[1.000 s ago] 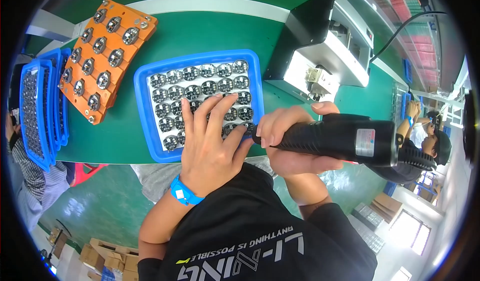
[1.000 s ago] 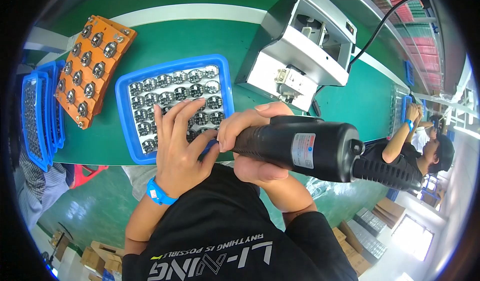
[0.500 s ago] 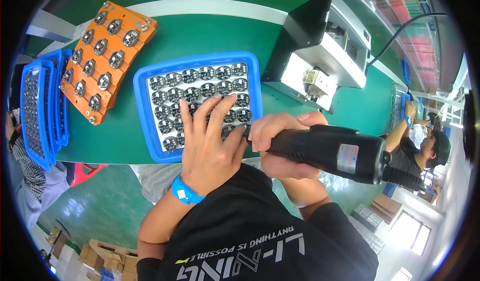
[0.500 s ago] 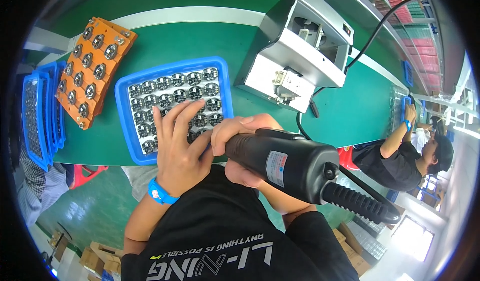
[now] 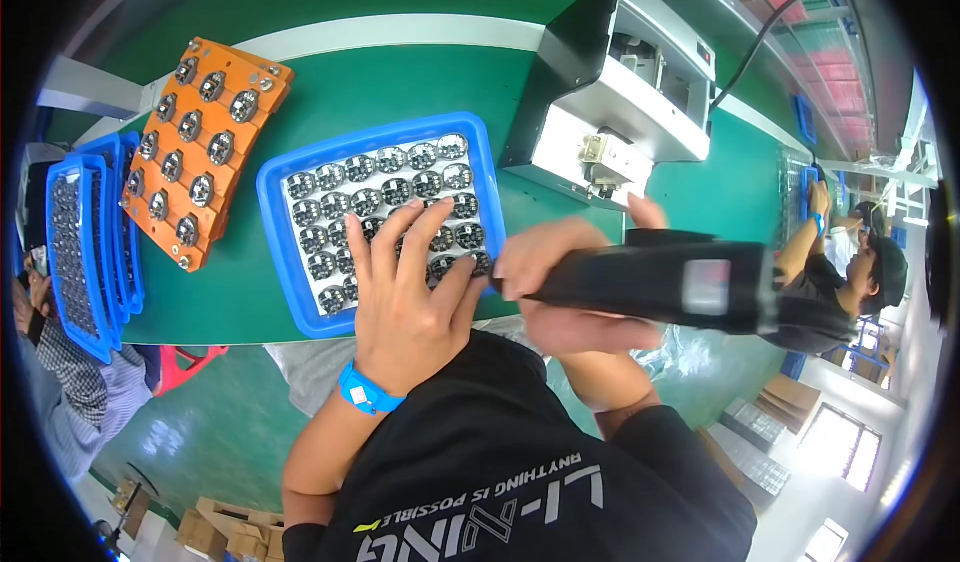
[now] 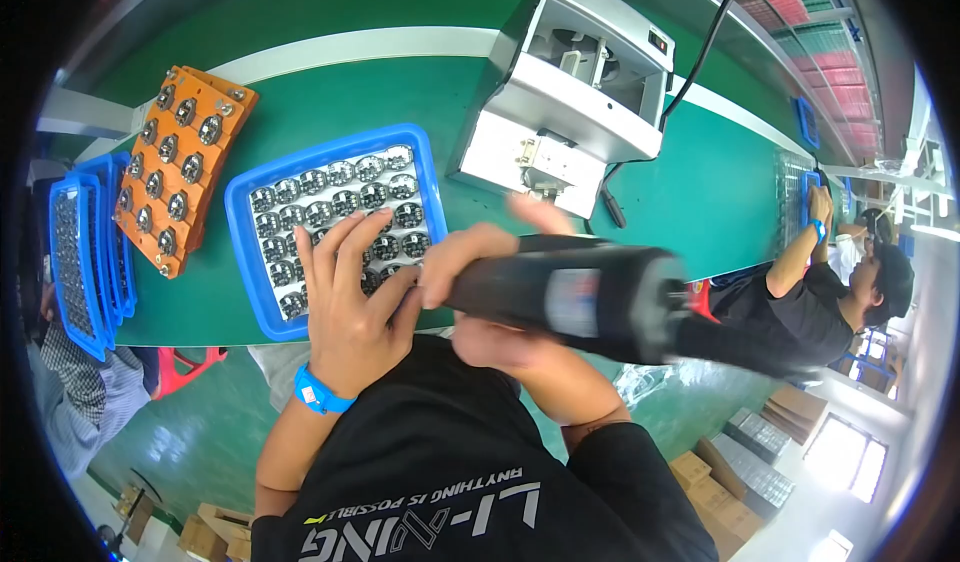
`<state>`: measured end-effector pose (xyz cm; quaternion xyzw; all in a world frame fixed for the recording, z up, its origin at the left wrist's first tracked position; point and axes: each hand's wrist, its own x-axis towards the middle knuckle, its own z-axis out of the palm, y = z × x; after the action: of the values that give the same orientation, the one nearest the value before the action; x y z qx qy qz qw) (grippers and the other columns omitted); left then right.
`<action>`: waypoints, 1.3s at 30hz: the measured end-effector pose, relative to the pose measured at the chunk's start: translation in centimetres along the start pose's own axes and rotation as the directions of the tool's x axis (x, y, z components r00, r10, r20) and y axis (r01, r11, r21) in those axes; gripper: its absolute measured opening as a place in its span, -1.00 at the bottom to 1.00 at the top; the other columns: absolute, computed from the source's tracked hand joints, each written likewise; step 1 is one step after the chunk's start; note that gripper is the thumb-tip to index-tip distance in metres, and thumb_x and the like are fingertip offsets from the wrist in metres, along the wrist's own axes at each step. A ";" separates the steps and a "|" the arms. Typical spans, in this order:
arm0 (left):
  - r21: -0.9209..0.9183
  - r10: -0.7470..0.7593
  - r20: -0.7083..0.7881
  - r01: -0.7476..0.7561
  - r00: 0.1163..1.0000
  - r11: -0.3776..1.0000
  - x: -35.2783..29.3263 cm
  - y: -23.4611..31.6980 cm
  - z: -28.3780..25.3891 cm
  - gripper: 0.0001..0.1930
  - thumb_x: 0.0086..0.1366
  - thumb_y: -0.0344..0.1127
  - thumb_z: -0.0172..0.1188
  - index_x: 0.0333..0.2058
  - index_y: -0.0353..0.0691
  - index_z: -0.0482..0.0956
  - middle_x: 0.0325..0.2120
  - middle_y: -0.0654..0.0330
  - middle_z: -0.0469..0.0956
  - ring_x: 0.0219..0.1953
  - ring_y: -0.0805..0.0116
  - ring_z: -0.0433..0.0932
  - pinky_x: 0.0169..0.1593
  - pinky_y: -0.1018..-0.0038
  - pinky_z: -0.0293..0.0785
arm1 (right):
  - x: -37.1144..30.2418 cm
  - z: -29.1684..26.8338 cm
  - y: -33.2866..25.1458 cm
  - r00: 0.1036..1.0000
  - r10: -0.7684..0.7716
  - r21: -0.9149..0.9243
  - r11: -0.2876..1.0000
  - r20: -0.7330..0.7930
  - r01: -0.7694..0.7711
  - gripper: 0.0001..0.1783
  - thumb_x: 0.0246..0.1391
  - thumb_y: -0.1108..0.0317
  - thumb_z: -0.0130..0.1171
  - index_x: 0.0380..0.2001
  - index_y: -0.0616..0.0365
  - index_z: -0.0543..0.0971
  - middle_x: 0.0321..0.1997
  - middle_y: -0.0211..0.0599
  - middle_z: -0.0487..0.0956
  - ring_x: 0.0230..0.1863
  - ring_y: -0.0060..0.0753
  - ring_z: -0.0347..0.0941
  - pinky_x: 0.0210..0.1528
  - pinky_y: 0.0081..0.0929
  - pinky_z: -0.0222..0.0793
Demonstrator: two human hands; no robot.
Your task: The person assembles electronic components onto printed circuit boards using a handheld electric screwdriver.
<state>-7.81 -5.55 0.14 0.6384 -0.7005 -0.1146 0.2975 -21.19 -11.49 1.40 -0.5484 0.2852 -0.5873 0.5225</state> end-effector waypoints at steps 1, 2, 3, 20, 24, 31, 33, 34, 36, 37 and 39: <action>0.003 0.014 -0.010 -0.014 1.000 1.000 -0.1 -0.1 0.0 -0.79 0.00 -0.28 0.39 -0.38 -0.21 0.66 0.13 0.06 0.38 0.20 -0.04 0.31 0.25 -0.34 0.03 | 1.0 -0.2 -0.2 0.996 -0.090 0.122 0.988 -0.007 0.090 0.15 -0.09 -0.69 -0.26 0.33 -0.04 -0.02 -0.58 -0.26 0.44 -0.66 -0.36 0.36 -0.48 -0.35 0.40; 0.004 0.014 -0.010 -0.014 1.000 1.000 -0.3 -0.2 -0.2 -0.79 0.00 -0.28 0.39 -0.38 -0.21 0.66 0.13 0.06 0.38 0.20 -0.04 0.31 0.25 -0.34 0.03 | 2.1 -0.8 -0.8 0.984 -0.177 0.239 0.954 -0.027 0.178 0.14 -0.08 -0.70 -0.29 0.34 -0.06 0.01 -0.60 -0.28 0.42 -0.68 -0.37 0.34 -0.51 -0.33 0.39; -0.029 0.030 -0.042 -0.031 0.999 0.999 -0.6 -0.2 -0.3 -0.76 -0.01 -0.26 0.41 -0.36 -0.22 0.67 0.11 0.04 0.41 0.17 -0.04 0.34 0.24 -0.30 0.09 | 3.2 -1.2 -1.9 0.979 -0.182 0.220 0.955 -0.091 0.198 0.10 -0.05 -0.68 -0.27 0.32 -0.07 0.08 -0.62 -0.31 0.40 -0.69 -0.39 0.31 -0.53 -0.33 0.36; 0.106 0.131 -0.341 -0.100 0.931 0.989 -3.3 -2.2 0.8 -0.69 -0.11 -0.20 0.56 -0.43 -0.16 0.64 -0.16 0.15 0.57 -0.11 0.15 0.53 0.18 0.00 0.33 | 8.8 -4.7 -2.6 0.943 -0.297 -0.035 0.955 -0.150 0.295 0.00 -0.01 -0.68 -0.37 0.13 -0.02 0.18 -0.69 -0.26 0.35 -0.76 -0.33 0.20 -0.60 -0.34 0.25; 0.059 0.090 -0.309 -0.075 0.947 0.995 -2.8 -2.1 0.4 -0.71 -0.10 -0.20 0.54 -0.43 -0.15 0.64 -0.12 0.16 0.57 -0.09 0.14 0.52 0.18 0.00 0.31 | 9.1 -4.5 -3.0 0.968 -0.205 -0.081 0.977 -0.146 0.195 -0.04 0.04 -0.63 -0.34 0.11 0.00 0.22 -0.69 -0.26 0.34 -0.76 -0.35 0.20 -0.61 -0.38 0.23; 0.012 -0.005 -0.193 0.008 0.981 1.000 -2.4 -1.9 -0.1 -0.73 -0.08 -0.20 0.48 -0.36 -0.11 0.71 -0.02 0.12 0.52 0.03 0.05 0.44 0.26 -0.06 0.15 | 6.7 -4.0 -2.0 0.989 -0.099 0.031 0.994 -0.106 0.103 -0.07 0.07 -0.62 -0.33 0.15 -0.05 0.22 -0.69 -0.29 0.32 -0.76 -0.36 0.19 -0.62 -0.36 0.23; 0.002 -0.019 -0.195 0.020 0.981 1.000 -2.3 -1.9 -0.1 -0.74 -0.07 -0.21 0.47 -0.36 -0.11 0.71 -0.01 0.11 0.52 0.04 0.04 0.44 0.26 -0.07 0.15 | 5.3 -3.2 -1.6 0.991 -0.057 0.118 0.990 -0.124 0.071 -0.06 0.06 -0.63 -0.34 0.17 -0.06 0.20 -0.69 -0.28 0.29 -0.75 -0.34 0.21 -0.60 -0.33 0.25; -0.010 -0.022 -0.191 0.021 0.981 1.000 -2.1 -1.9 -0.2 -0.74 -0.07 -0.23 0.46 -0.35 -0.12 0.71 -0.01 0.10 0.52 0.04 0.03 0.44 0.26 -0.07 0.14 | 4.8 -2.8 -1.4 0.991 -0.053 0.117 0.991 -0.122 0.067 -0.06 0.06 -0.63 -0.34 0.17 -0.06 0.20 -0.69 -0.28 0.29 -0.75 -0.34 0.21 -0.60 -0.33 0.25; -0.011 -0.031 -0.178 0.030 0.984 0.999 -2.1 -1.8 -0.3 -0.74 -0.07 -0.25 0.46 -0.34 -0.12 0.70 0.00 0.08 0.51 0.05 0.02 0.44 0.25 -0.09 0.14 | 3.9 -2.0 -1.0 0.991 -0.131 0.204 0.970 -0.008 0.130 -0.06 0.06 -0.63 -0.36 0.18 -0.08 0.20 -0.65 -0.25 0.33 -0.73 -0.34 0.24 -0.57 -0.32 0.28; -0.003 -0.042 -0.184 0.042 0.982 0.999 -2.1 -1.8 -0.2 -0.73 -0.07 -0.24 0.46 -0.34 -0.12 0.70 0.00 0.08 0.51 0.05 0.01 0.44 0.25 -0.09 0.14 | 3.5 -1.4 -0.9 0.994 -0.104 0.255 0.961 -0.037 0.110 0.08 -0.12 -0.74 -0.38 0.19 -0.08 0.08 -0.64 -0.21 0.42 -0.70 -0.28 0.34 -0.57 -0.29 0.37; 0.006 -0.057 -0.193 0.059 0.980 0.998 -2.2 -1.9 -0.3 -0.72 -0.08 -0.23 0.47 -0.34 -0.12 0.69 0.01 0.08 0.50 0.05 0.01 0.43 0.25 -0.09 0.14 | 2.7 -0.6 -0.6 0.996 -0.086 0.287 0.954 -0.013 0.086 0.08 -0.12 -0.74 -0.37 0.20 -0.08 0.07 -0.62 -0.19 0.43 -0.68 -0.28 0.35 -0.54 -0.29 0.39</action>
<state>-6.09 -3.71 -1.26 0.6684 -0.6501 -0.0569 0.3569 -21.50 -13.95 2.77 -0.4784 0.1729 -0.6449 0.5704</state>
